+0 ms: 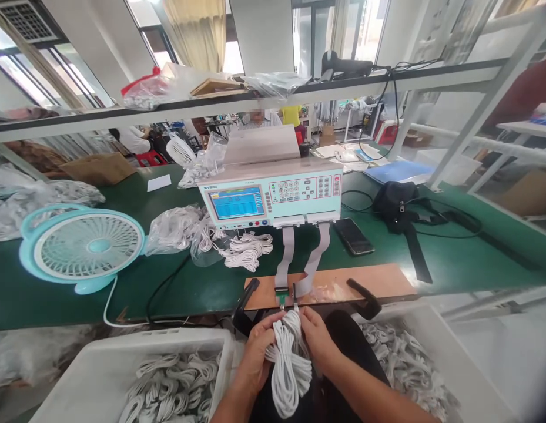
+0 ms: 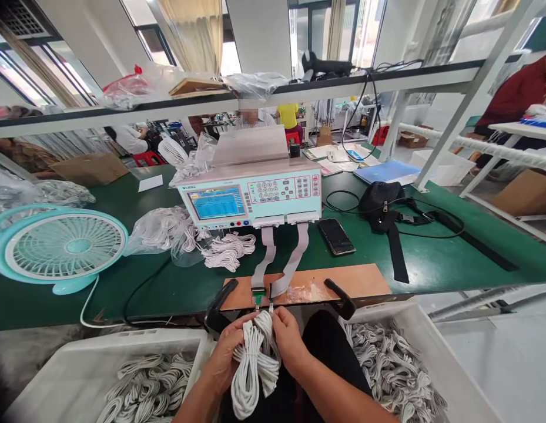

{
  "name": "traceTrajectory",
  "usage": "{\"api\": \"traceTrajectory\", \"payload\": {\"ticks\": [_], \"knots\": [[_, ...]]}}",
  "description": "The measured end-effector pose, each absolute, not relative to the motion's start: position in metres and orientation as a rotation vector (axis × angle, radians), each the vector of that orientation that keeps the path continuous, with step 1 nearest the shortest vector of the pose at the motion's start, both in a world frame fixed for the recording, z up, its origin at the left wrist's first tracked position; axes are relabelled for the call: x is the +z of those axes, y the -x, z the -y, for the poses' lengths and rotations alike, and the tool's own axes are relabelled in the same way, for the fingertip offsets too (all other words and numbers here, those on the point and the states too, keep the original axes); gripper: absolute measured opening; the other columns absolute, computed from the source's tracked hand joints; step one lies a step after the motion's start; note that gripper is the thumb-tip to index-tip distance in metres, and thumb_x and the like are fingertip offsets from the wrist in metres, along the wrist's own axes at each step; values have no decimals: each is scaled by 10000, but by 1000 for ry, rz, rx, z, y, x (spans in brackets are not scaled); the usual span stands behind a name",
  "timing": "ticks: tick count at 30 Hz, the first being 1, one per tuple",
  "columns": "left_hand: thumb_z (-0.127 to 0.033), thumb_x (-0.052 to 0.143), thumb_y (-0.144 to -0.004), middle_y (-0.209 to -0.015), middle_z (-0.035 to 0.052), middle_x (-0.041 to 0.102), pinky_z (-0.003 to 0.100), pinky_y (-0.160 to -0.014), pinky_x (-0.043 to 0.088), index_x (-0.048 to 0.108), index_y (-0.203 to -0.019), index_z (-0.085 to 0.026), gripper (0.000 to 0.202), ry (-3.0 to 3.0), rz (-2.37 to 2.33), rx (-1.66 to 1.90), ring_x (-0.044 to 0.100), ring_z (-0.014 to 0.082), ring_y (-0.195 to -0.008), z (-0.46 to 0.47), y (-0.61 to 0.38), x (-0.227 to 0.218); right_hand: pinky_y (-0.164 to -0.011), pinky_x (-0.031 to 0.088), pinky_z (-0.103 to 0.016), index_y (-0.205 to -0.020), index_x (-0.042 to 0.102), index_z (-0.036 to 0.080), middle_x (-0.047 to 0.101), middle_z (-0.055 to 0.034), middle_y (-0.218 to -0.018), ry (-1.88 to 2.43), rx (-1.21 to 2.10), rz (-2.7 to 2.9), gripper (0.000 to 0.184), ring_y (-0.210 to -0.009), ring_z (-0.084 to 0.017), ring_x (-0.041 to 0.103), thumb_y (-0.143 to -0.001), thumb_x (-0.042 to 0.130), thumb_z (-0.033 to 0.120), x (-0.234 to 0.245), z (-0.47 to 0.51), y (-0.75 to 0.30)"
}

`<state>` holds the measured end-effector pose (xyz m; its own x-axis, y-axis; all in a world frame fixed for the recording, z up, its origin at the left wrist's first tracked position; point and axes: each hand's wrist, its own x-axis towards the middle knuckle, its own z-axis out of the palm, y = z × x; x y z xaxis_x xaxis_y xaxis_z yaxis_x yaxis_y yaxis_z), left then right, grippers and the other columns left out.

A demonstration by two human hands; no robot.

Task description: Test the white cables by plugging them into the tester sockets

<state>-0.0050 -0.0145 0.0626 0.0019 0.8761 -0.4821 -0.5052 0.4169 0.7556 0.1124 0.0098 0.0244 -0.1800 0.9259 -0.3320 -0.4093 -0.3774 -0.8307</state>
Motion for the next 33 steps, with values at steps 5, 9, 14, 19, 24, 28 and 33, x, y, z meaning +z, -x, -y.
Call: {"api": "traceTrajectory", "payload": {"ticks": [5,9,14,19,24,28,33], "knots": [[-214,604,-553,-534,18,622,239,-434,423,663,-930,-146,389,-394,-1085,968,518,122,-402,36,-6,56,-449,262,-202,-626,453,190,405,68,-517,1163,1833,867,303,-467,-86,346,-715,597,441,27,13,-153],[-222,615,-595,-633,26,648,219,-498,426,676,-870,-157,290,-401,-1169,1044,552,119,-509,41,-10,48,-494,307,-240,-585,479,192,440,34,-528,1444,1574,1368,265,-505,-125,411,-749,531,393,30,3,-238],[-168,569,-595,-733,25,671,243,-617,437,686,-790,-167,227,-715,-1465,1051,576,161,-656,33,-21,32,-620,379,-299,-809,571,202,545,-41,-759,1599,729,1942,81,-687,-191,506,-765,531,258,46,8,-271],[-108,494,-616,-695,-7,601,251,-637,431,626,-717,-202,191,-1220,-1578,983,545,163,-667,28,-39,33,-615,389,-289,-821,517,206,539,-41,-781,1260,703,2201,66,-713,-184,504,-780,496,160,55,29,-198],[-208,560,-678,-637,-27,521,206,-448,426,553,-694,-204,19,-1146,-1547,937,507,129,-546,35,-36,36,-596,365,-282,-784,495,192,522,-38,-728,1207,607,2243,84,-671,-170,480,-825,438,146,41,24,-180],[-422,579,-713,-521,-40,490,182,-301,351,528,-686,-179,250,-921,-1415,855,432,91,-373,37,-24,39,-621,353,-293,-785,507,189,526,-31,-719,1100,674,2230,104,-672,-166,467,-839,422,166,35,15,-185],[-407,675,-642,-579,-28,517,160,-307,371,582,-745,-156,287,-972,-1347,933,469,92,-442,26,-13,48,-627,370,-267,-766,543,190,504,-8,-689,985,976,2003,177,-669,-146,474,-872,408,234,36,1,-173]]}}
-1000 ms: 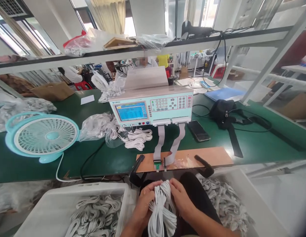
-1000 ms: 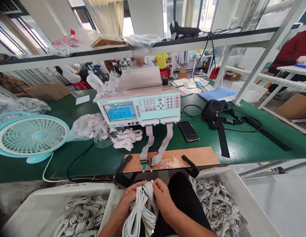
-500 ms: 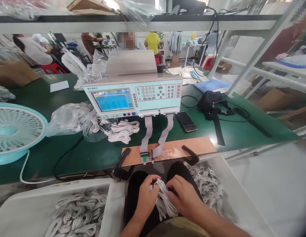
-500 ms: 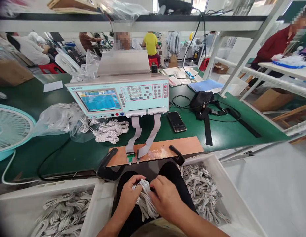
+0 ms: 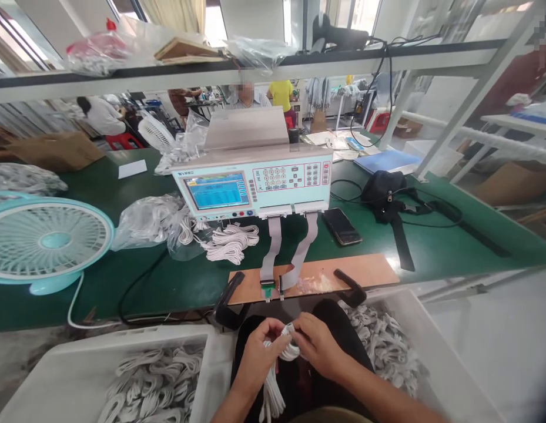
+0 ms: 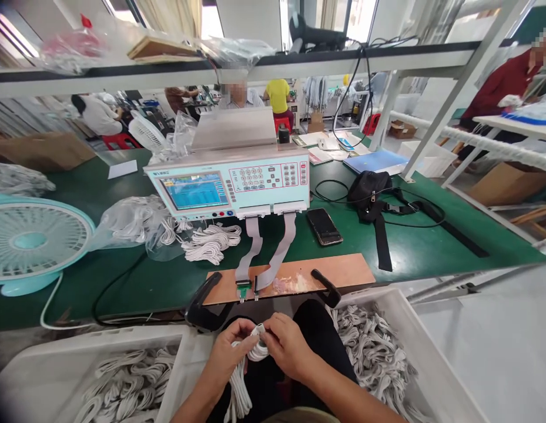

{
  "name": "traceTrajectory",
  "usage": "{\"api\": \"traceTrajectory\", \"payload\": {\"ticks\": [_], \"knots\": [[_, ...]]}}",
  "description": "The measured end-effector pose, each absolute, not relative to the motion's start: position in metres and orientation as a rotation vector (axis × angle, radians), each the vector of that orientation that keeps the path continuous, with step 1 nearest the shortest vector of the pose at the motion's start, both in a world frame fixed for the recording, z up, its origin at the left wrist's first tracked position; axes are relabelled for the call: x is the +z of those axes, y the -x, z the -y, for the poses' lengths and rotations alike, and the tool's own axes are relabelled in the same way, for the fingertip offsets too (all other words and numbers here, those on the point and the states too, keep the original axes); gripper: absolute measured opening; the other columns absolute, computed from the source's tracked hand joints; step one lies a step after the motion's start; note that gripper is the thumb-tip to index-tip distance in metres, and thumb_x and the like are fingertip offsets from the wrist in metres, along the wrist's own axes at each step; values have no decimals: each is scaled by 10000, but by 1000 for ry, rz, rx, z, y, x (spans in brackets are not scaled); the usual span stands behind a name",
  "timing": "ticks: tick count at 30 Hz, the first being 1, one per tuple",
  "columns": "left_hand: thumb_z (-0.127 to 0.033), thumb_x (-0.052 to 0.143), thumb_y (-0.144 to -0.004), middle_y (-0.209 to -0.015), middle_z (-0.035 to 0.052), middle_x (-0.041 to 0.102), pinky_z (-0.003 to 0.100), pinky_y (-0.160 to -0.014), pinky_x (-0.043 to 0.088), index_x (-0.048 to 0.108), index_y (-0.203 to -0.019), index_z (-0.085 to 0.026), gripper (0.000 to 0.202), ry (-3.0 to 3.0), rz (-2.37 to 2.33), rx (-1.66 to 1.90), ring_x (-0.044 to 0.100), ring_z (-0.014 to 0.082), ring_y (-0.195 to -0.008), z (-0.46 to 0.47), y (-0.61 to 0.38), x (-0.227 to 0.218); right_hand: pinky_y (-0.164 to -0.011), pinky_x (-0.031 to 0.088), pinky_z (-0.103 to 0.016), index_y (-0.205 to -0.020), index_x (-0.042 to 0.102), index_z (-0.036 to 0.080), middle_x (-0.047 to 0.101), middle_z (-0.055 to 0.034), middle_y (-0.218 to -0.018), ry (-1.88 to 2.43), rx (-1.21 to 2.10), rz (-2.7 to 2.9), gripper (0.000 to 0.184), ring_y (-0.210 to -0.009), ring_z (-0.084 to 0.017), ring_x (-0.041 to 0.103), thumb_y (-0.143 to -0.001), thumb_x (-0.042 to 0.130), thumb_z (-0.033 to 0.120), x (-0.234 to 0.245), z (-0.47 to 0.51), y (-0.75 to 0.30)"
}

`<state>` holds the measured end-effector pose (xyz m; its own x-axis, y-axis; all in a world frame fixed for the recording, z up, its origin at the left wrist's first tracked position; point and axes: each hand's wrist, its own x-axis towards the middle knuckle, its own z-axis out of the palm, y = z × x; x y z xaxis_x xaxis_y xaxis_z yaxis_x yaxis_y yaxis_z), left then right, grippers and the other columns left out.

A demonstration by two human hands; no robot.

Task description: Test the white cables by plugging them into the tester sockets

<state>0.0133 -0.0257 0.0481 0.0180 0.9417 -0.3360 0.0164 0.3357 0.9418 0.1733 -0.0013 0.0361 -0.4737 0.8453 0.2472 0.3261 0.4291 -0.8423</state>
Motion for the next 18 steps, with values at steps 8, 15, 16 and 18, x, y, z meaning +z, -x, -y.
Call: {"api": "traceTrajectory", "payload": {"ticks": [8,15,16,18], "knots": [[-390,670,-646,-495,-64,463,155,-298,361,538,-639,-158,267,-876,-1433,1032,405,55,-353,8,-10,40,-554,347,-238,-609,566,165,476,19,-581,1212,1283,1499,281,-578,-127,441,-811,514,353,22,-22,-145],[-299,616,-707,-518,-53,508,181,-305,399,575,-951,-155,287,-565,-1194,1073,426,71,-365,9,-2,32,-533,327,-228,-630,573,151,471,27,-570,1166,1406,1328,266,-554,-114,404,-780,537,369,18,-27,-134],[-287,619,-708,-508,-53,504,184,-308,405,577,-956,-152,286,-528,-1126,1065,423,71,-363,10,1,32,-531,325,-228,-620,567,153,466,29,-564,1162,1416,1307,269,-550,-113,401,-773,543,373,19,-27,-134],[-246,647,-682,-543,-46,520,184,-309,408,579,-958,-153,299,-483,-999,1053,422,65,-370,11,5,31,-526,322,-229,-590,554,155,460,33,-545,1159,1445,1263,281,-535,-110,394,-749,567,386,22,-28,-133]]}}
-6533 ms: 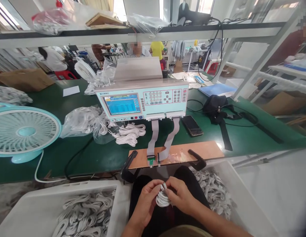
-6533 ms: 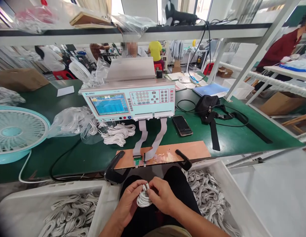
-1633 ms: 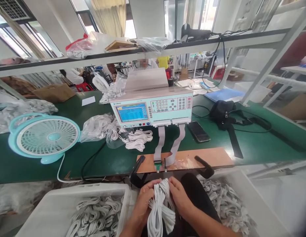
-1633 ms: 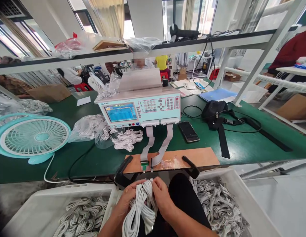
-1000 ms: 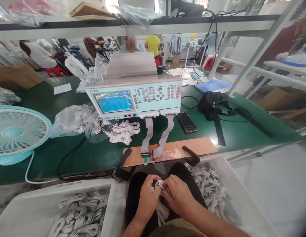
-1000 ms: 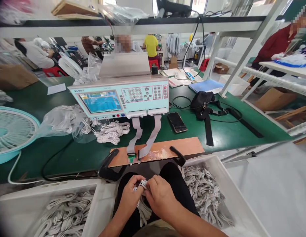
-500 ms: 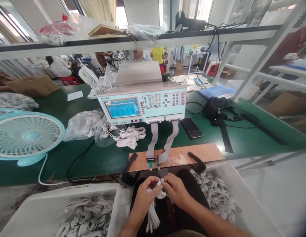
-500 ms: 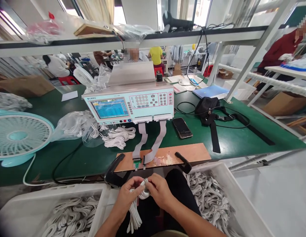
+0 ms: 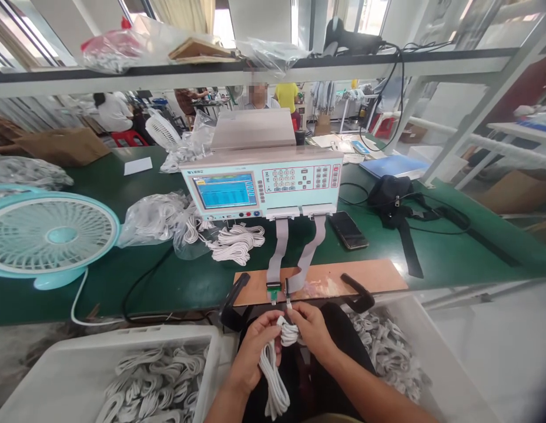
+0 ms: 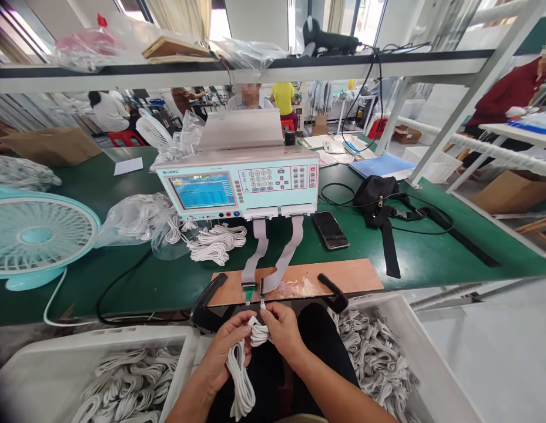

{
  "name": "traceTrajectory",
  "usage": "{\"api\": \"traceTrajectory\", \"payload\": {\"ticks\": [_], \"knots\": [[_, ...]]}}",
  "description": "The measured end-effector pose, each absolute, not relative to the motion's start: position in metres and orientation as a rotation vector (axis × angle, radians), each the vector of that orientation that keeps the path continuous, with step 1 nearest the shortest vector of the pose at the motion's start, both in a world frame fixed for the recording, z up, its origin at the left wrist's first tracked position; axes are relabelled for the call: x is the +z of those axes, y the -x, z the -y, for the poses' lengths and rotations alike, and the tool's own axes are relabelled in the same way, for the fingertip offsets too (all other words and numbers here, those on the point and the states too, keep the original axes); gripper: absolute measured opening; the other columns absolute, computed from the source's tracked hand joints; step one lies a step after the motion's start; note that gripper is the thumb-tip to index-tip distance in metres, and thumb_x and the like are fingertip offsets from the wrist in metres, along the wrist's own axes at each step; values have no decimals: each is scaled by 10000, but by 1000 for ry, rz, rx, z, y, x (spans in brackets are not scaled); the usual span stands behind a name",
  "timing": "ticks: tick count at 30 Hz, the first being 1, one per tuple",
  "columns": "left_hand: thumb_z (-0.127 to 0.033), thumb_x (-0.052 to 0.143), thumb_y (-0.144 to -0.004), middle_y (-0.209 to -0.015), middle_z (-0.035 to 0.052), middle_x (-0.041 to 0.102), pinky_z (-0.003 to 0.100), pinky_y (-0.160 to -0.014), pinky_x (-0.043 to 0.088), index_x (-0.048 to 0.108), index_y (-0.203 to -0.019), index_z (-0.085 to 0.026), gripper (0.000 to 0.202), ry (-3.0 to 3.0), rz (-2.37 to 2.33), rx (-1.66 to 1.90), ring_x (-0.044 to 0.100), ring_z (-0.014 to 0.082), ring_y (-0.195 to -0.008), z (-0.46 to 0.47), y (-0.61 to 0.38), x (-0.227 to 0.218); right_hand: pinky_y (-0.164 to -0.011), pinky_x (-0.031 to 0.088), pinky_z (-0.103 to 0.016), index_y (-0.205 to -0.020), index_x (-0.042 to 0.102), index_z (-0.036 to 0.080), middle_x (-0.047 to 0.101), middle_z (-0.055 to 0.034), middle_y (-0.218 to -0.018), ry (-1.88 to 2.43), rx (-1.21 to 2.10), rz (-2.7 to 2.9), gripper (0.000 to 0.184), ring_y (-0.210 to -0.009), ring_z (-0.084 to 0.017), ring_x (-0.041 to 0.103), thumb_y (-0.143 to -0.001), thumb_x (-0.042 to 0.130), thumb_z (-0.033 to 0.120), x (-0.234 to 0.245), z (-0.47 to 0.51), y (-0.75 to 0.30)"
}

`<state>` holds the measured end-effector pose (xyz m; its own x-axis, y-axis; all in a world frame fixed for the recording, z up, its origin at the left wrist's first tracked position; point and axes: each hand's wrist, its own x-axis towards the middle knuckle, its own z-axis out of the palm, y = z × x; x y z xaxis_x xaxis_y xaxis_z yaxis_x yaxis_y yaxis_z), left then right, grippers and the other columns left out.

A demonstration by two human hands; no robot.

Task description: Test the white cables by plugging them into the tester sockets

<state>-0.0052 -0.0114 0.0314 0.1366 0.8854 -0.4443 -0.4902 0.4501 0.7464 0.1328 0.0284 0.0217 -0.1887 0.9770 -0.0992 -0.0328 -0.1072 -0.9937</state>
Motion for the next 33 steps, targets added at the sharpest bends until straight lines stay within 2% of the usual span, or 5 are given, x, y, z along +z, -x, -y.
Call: {"api": "traceTrajectory", "payload": {"ticks": [4,9,14,23,33], "knots": [[-209,694,-640,-656,-30,563,164,-318,389,580,-932,-161,318,-490,-925,1059,428,43,-381,14,9,31,-495,304,-231,-546,550,149,471,37,-496,1164,1601,1116,311,-485,-97,381,-663,642,422,29,-30,-131],[-348,661,-699,-494,-70,487,155,-336,362,536,-755,-177,219,-606,-1118,1140,408,56,-365,9,-1,35,-471,315,-230,-584,597,137,532,23,-485,1189,1766,863,319,-452,-95,423,-589,708,436,33,-30,-126],[-486,544,-759,-428,-64,444,155,-351,312,517,-640,-166,342,-821,-1286,1077,396,65,-355,2,-2,34,-451,330,-229,-588,584,131,555,8,-482,1136,1819,736,336,-425,-98,452,-577,726,436,30,-32,-121],[-418,506,-789,-571,-28,457,186,-467,357,505,-522,-153,376,-1049,-1438,1225,437,93,-503,-2,1,26,-490,339,-234,-582,572,145,514,34,-476,1115,1846,831,365,-455,-100,446,-612,703,484,31,-32,-125],[-393,520,-795,-617,-12,510,201,-558,385,596,-634,-142,308,-919,-1437,1353,458,116,-591,-2,-7,13,-553,371,-247,-654,647,144,544,25,-489,1069,1840,892,335,-455,-98,429,-666,674,478,38,-32,-126]]}}
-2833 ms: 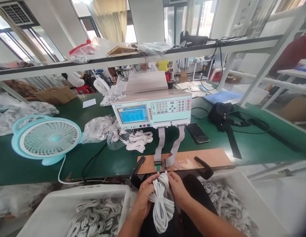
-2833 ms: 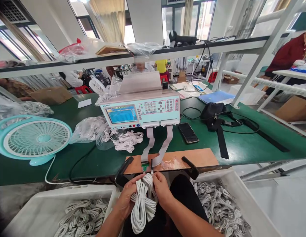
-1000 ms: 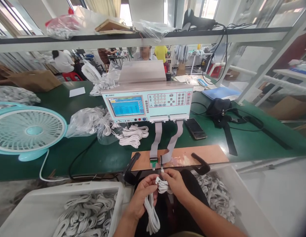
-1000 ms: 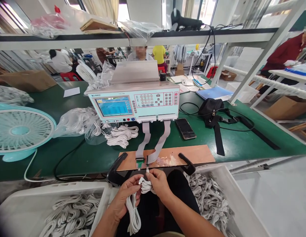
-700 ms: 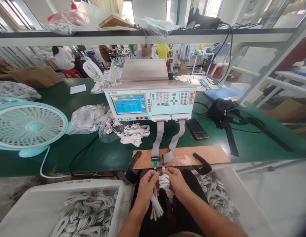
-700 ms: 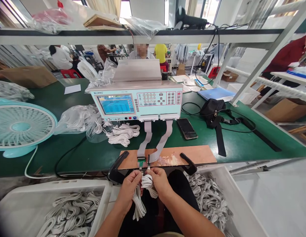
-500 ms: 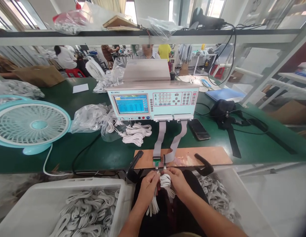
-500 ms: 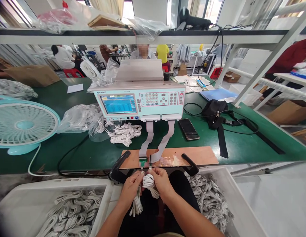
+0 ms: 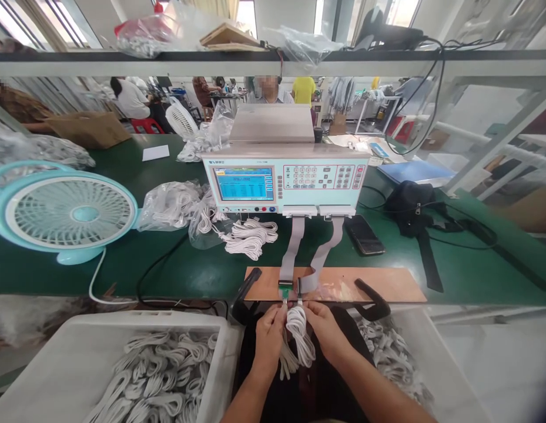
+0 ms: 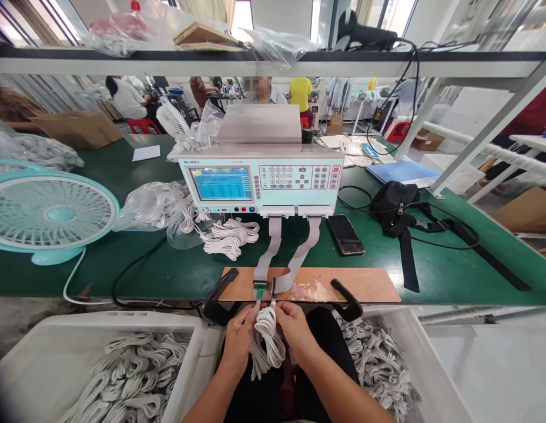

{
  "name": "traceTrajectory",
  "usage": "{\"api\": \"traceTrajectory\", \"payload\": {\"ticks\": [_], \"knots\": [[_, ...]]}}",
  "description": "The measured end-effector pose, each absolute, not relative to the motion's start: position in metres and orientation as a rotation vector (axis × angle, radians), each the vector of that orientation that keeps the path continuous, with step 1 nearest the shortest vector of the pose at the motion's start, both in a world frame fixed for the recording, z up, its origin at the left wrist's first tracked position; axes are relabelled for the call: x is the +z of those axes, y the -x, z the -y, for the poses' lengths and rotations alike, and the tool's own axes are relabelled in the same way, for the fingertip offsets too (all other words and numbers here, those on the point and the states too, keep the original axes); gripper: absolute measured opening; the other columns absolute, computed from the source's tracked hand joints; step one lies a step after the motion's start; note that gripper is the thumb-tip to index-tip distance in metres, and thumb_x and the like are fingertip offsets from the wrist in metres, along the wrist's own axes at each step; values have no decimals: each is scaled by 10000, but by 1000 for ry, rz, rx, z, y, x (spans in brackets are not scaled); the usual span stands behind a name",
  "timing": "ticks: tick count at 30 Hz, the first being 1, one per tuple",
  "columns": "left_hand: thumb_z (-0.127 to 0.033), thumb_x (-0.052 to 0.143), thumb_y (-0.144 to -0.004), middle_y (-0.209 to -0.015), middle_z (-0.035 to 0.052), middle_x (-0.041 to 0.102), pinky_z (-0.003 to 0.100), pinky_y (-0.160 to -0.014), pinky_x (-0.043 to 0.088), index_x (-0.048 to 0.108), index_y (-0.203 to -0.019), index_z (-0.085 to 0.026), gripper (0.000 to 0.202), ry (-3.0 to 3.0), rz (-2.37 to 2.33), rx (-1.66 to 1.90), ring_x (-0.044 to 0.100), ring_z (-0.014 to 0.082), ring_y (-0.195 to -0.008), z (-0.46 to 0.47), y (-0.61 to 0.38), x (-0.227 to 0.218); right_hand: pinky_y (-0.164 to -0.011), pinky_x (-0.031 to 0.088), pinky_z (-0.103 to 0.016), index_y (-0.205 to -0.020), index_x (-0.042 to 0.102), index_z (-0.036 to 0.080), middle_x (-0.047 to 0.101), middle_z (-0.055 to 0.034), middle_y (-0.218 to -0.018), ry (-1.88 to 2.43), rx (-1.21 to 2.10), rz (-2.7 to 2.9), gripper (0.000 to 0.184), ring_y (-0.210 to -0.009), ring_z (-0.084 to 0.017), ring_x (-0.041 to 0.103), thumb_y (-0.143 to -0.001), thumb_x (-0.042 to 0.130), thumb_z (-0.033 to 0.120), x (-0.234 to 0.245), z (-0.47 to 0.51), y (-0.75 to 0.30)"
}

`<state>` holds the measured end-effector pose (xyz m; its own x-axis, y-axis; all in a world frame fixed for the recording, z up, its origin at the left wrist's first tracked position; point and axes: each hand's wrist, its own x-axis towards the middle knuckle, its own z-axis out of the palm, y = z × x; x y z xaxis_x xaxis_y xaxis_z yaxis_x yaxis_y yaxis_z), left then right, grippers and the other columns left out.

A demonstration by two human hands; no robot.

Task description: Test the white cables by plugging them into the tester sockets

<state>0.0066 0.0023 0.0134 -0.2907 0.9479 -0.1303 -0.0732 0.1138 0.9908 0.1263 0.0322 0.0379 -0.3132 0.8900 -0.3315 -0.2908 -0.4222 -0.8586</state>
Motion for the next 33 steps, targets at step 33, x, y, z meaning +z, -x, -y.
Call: {"api": "traceTrajectory", "payload": {"ticks": [33], "knots": [[-554,583,-669,-518,-42,382,218,-519,309,432,-509,-172,441,-888,-1474,1399,361,113,-540,-19,-11,8,-563,403,-267,-570,588,169,547,3,-540,1092,1701,814,345,-563,-161,482,-542,731,482,20,-31,-117]]}}
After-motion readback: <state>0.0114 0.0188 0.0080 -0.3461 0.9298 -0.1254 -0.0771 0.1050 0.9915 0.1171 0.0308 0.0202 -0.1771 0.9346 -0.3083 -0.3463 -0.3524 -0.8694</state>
